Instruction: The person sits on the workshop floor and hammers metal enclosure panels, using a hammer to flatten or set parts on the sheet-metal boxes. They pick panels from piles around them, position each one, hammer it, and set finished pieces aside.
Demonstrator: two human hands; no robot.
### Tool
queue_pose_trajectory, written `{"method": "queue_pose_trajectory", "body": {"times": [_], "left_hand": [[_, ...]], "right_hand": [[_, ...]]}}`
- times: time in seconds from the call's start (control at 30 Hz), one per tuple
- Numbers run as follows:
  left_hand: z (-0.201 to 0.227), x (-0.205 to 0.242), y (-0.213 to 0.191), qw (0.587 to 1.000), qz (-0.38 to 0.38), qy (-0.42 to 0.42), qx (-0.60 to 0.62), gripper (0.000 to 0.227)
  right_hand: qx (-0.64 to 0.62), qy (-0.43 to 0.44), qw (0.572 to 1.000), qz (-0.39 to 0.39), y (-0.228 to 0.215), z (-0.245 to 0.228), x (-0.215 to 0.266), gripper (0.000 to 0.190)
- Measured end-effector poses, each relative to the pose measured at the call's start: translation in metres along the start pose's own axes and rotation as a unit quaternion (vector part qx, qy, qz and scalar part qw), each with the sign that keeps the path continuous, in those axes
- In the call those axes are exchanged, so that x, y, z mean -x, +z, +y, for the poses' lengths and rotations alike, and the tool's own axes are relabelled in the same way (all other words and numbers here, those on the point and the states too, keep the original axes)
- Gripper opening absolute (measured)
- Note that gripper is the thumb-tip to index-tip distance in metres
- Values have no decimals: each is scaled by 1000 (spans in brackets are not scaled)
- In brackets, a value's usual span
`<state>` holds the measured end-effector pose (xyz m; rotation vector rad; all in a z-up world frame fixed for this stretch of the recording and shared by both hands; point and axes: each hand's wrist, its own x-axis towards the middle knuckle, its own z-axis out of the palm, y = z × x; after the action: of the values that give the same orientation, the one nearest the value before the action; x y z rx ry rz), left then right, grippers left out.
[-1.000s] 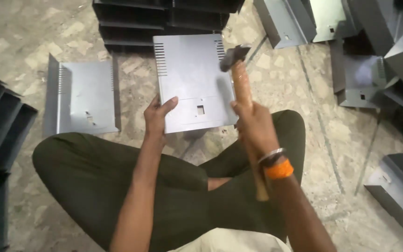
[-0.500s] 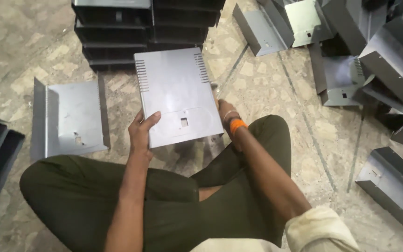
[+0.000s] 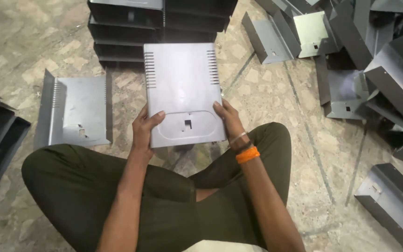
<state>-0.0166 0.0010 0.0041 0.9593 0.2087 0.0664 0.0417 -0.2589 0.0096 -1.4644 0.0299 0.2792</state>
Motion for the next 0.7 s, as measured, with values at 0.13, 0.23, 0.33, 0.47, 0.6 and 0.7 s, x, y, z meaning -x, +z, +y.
{"method": "queue_pose_trajectory", "body": {"times": [0.13, 0.23, 0.33, 0.47, 0.6, 0.7], "left_hand": [[29, 13, 15, 999, -12, 42, -28, 78], [53, 13, 16, 1000, 17, 14, -5, 79], [85, 4, -7, 997, -1, 72, -31, 79], [152, 0, -40, 986, 33, 80, -141, 78], [182, -13, -97, 973, 59, 6, -223, 71], [166, -53, -160, 939, 135, -59, -311, 69]], "right_hand": [[-48, -17, 999, 7, 15, -23, 22, 58], [-63, -66, 996, -3, 33, -38, 19, 61], [-66, -81, 994, 17, 75, -63, 17, 59], [-19, -167, 986, -13, 149, -98, 17, 70], [18, -124, 991, -49, 205, -40, -42, 61], [16, -19, 998, -53, 228, 25, -95, 61]]}}
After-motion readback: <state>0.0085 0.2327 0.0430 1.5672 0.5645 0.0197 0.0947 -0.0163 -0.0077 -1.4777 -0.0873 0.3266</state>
